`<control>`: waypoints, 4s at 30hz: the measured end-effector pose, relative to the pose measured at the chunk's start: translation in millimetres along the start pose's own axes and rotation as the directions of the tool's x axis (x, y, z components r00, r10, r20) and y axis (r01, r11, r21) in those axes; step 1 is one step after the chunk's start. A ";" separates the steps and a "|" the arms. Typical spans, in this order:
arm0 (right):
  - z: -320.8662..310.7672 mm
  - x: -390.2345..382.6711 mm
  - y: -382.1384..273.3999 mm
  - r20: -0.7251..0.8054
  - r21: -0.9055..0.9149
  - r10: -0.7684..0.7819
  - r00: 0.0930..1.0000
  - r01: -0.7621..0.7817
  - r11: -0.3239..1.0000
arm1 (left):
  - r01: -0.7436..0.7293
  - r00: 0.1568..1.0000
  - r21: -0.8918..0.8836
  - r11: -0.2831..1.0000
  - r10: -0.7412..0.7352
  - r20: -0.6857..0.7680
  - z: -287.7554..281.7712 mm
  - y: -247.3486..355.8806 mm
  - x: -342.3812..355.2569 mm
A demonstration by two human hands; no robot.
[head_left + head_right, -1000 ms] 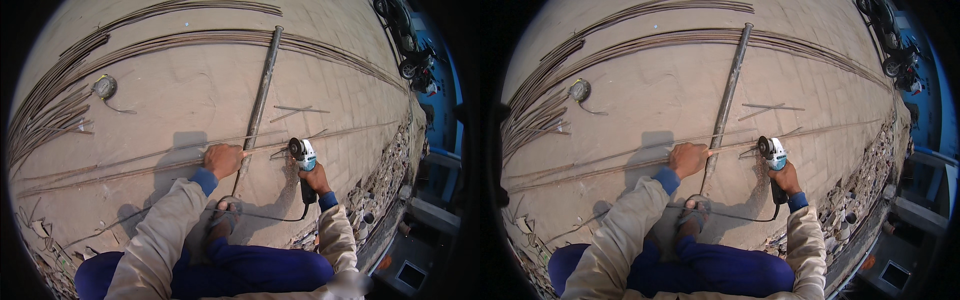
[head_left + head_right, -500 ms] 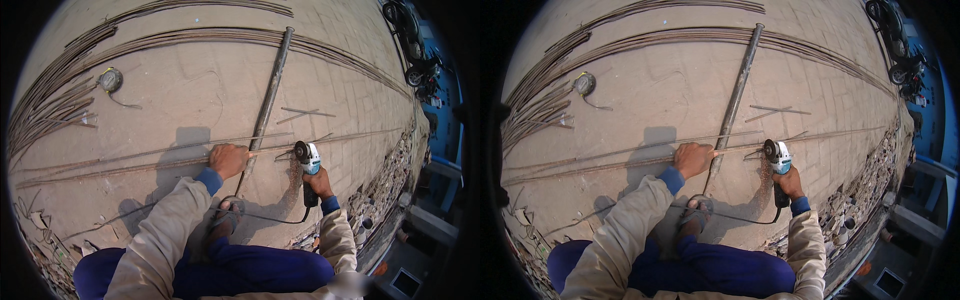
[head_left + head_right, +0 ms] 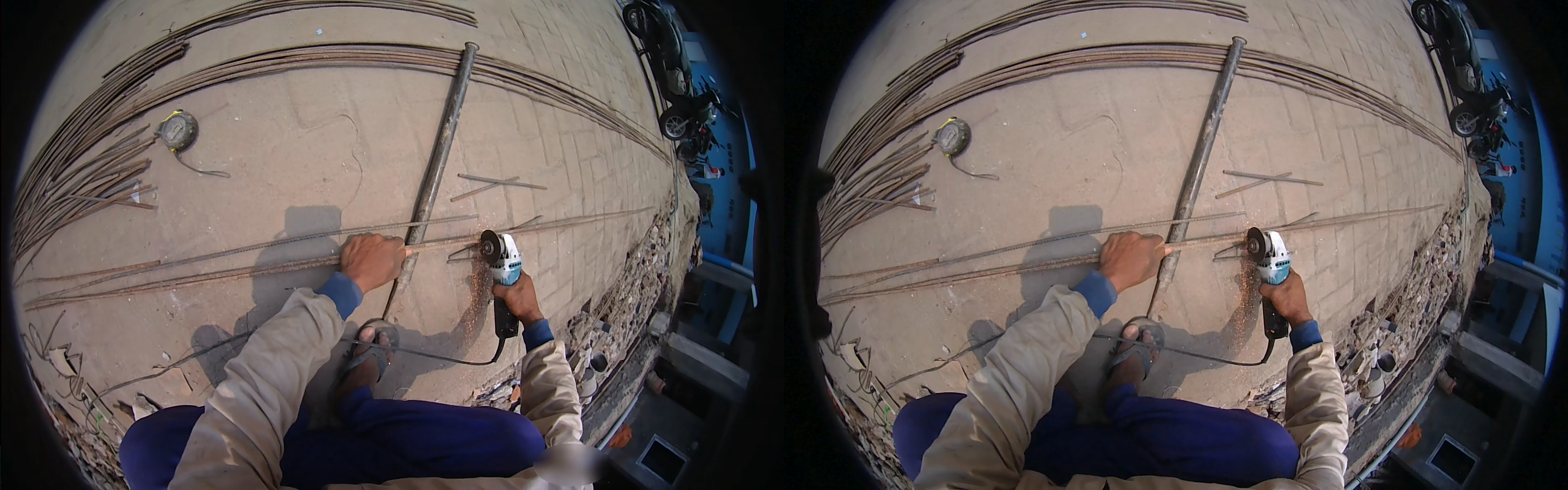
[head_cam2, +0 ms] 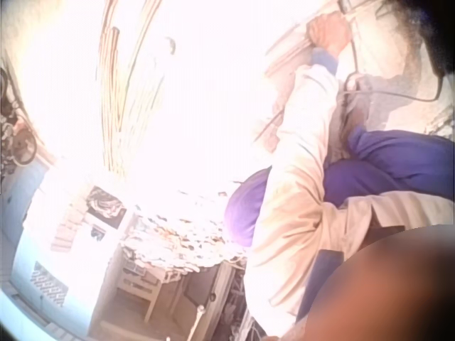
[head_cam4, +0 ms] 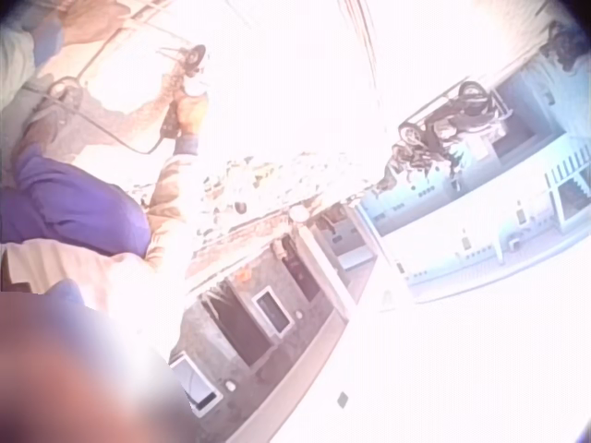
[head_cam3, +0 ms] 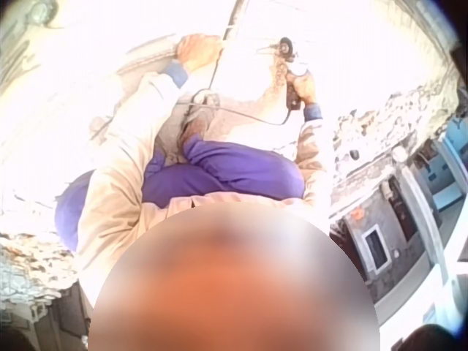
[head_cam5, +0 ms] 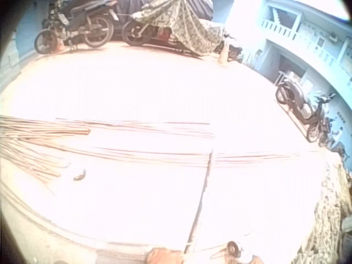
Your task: The person sits on the floor and uses an angle grinder to cut several long metal rods into shorter pieces. They repeatedly pick up a rod, position it against a guide, cut it, and then set the cut pieces aside.
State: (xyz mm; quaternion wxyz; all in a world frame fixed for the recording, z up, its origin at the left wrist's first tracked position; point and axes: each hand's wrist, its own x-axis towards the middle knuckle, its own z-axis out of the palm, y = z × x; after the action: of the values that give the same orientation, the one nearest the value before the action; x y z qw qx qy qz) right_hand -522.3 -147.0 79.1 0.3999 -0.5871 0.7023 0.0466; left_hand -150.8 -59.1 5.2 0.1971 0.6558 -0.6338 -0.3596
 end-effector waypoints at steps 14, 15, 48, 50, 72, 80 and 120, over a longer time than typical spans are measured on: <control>-4.5 9.6 -24.6 -0.038 -0.086 0.011 0.999 -0.014 0.996 | 0.014 0.997 -0.029 0.999 -0.012 0.075 -3.9 -0.4 0.7; -4.9 6.7 -24.3 -0.032 -0.088 0.011 0.999 -0.014 0.996 | 0.009 0.999 -0.027 1.000 -0.007 0.052 -3.2 -1.4 1.0; 2.9 -2.8 -6.2 -0.007 0.036 0.020 1.000 -0.020 0.999 | -0.003 0.998 0.006 1.000 0.002 0.065 4.8 -4.1 0.6; 3.0 -3.8 -5.7 -0.005 0.026 0.020 1.000 -0.020 0.999 | 0.008 0.996 0.000 1.000 -0.008 0.088 4.0 -3.5 1.3; -2.0 1.0 -2.0 -0.032 -0.033 -0.040 0.999 0.039 0.999 | -0.033 0.997 0.008 0.999 0.033 0.065 5.8 -4.5 2.2; 14.8 -33.4 26.2 -0.009 0.323 0.128 0.992 -0.118 0.939 | -0.056 0.997 0.022 0.998 0.054 0.063 5.7 -4.4 2.2; 86.1 -86.7 138.2 0.138 0.975 0.488 0.862 -0.206 0.088 | 0.025 0.870 -0.114 0.993 0.035 0.492 -189.3 -44.9 -123.7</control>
State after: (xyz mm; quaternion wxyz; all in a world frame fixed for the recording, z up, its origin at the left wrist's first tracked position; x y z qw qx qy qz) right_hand -598.5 9.7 18.5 0.5730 -0.0134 0.7259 -0.3803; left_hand 24.5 29.2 126.2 0.0677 0.5280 -0.6426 -0.5511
